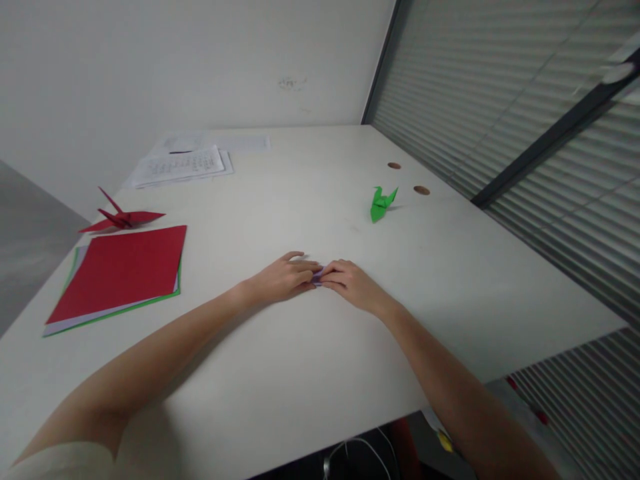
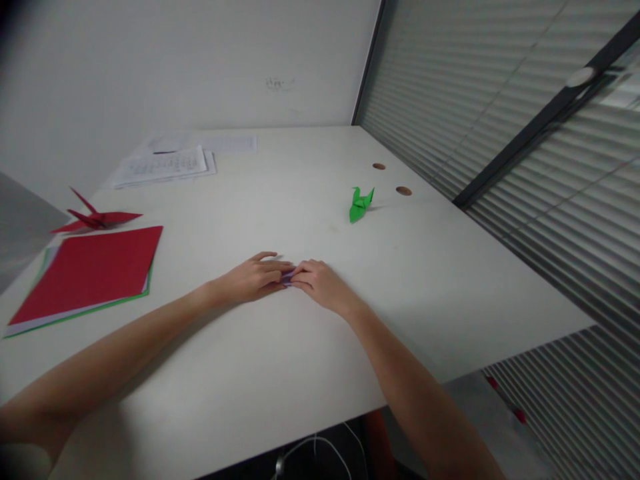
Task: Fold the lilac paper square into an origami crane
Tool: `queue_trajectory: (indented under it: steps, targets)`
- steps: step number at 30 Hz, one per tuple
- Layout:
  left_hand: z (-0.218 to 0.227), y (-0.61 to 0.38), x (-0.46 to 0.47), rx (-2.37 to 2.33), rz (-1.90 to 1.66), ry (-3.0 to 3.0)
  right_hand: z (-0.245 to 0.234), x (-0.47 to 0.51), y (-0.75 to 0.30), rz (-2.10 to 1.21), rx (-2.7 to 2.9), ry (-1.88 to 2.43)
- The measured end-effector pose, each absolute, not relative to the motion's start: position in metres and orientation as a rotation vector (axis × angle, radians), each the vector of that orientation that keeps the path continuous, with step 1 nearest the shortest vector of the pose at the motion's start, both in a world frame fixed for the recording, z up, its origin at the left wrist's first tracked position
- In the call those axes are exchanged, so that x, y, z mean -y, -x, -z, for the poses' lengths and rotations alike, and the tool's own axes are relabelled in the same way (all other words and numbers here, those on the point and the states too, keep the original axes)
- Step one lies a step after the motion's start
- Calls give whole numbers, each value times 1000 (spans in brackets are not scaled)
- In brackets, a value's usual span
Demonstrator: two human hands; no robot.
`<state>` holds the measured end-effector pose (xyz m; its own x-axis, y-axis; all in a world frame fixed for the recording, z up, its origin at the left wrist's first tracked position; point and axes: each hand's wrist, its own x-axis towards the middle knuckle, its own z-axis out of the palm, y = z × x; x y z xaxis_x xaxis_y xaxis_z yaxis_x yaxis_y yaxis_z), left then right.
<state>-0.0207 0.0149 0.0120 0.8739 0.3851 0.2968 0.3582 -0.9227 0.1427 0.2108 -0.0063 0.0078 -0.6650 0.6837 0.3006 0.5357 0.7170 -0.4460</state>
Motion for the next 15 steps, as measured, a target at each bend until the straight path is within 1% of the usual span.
queue_trajectory:
  steps: [7,15]
  targets:
    - [-11,23,-12,-604,-626,-2912,-5,8,-210,-525,2360,990]
    - [-6,21,-5,-814,-690,-2755,-6,9,-204,-690,2198,1125]
